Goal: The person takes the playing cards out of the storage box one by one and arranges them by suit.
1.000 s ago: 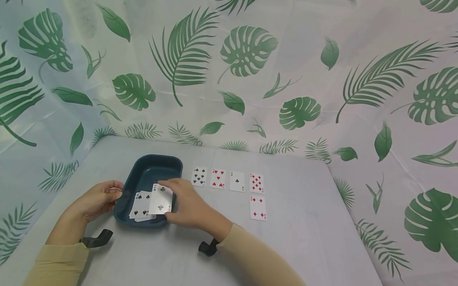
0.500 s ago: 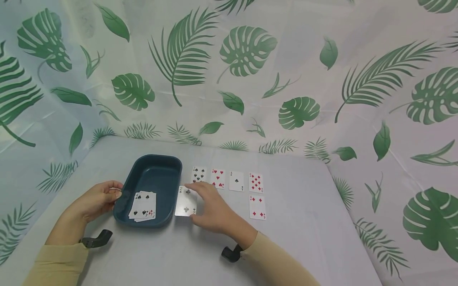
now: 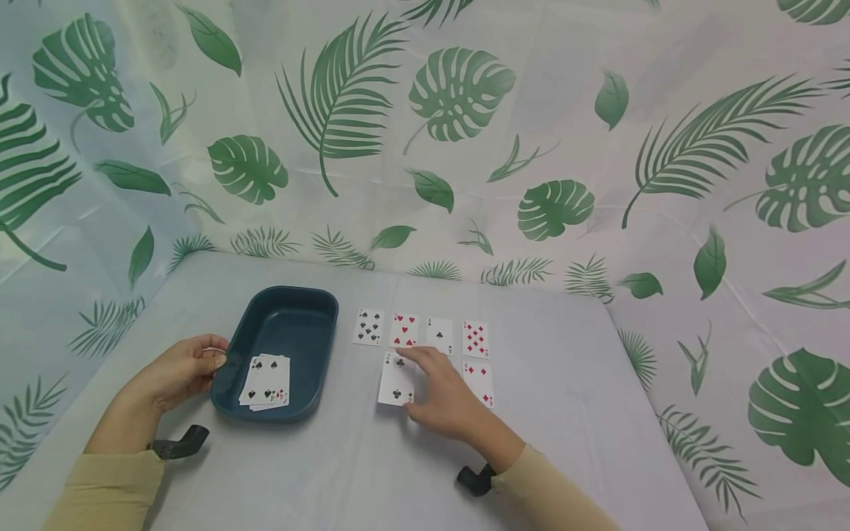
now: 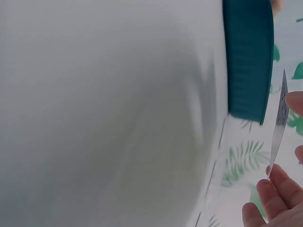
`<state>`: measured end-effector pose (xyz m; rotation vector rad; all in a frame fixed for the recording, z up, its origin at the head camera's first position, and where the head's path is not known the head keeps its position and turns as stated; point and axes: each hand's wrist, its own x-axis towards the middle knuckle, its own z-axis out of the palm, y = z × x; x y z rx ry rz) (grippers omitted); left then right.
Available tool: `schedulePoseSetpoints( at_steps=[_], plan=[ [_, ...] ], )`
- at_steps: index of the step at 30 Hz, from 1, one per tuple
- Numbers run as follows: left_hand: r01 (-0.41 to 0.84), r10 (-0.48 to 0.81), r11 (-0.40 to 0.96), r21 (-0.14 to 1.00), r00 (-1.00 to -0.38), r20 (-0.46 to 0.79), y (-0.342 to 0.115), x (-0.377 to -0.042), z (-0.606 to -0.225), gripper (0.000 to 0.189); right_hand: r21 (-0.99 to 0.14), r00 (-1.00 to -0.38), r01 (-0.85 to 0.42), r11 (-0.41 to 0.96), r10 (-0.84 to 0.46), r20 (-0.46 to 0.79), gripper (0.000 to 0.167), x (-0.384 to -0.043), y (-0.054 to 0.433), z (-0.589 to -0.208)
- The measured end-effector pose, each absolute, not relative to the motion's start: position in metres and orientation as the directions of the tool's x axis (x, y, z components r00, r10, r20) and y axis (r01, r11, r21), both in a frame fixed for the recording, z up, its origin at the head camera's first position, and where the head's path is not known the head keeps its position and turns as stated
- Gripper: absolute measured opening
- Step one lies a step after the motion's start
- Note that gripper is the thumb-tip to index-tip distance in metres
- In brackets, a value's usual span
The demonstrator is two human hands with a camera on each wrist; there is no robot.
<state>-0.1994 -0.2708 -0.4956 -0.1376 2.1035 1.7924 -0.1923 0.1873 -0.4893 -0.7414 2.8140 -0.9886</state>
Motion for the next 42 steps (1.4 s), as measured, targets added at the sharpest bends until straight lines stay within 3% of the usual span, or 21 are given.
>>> schedulePoseSetpoints(
  at_steps=[14,32,42],
  plan=[
    [-0.312,0.167,0.183,0.932,-0.925,-0.342,-0.271,-0.198,-0.494,0.026,-0.521,-0.908,-0.374,0.768,-0.418,0.036,0.087,-0.201,0.227,-0.500],
    [-0.318,0.155,0.184,0.930,-0.925,-0.347,-0.270,-0.198,-0.495,0.026,-0.385,-0.937,-0.319,0.866,-0.350,-0.011,0.083,-0.212,0.239,-0.513],
    [-0.316,0.155,0.188,0.930,-0.925,-0.346,-0.270,-0.199,-0.496,0.026,-0.398,-0.937,-0.310,0.863,-0.349,-0.026,0.083,-0.215,0.242,-0.517]
  ],
)
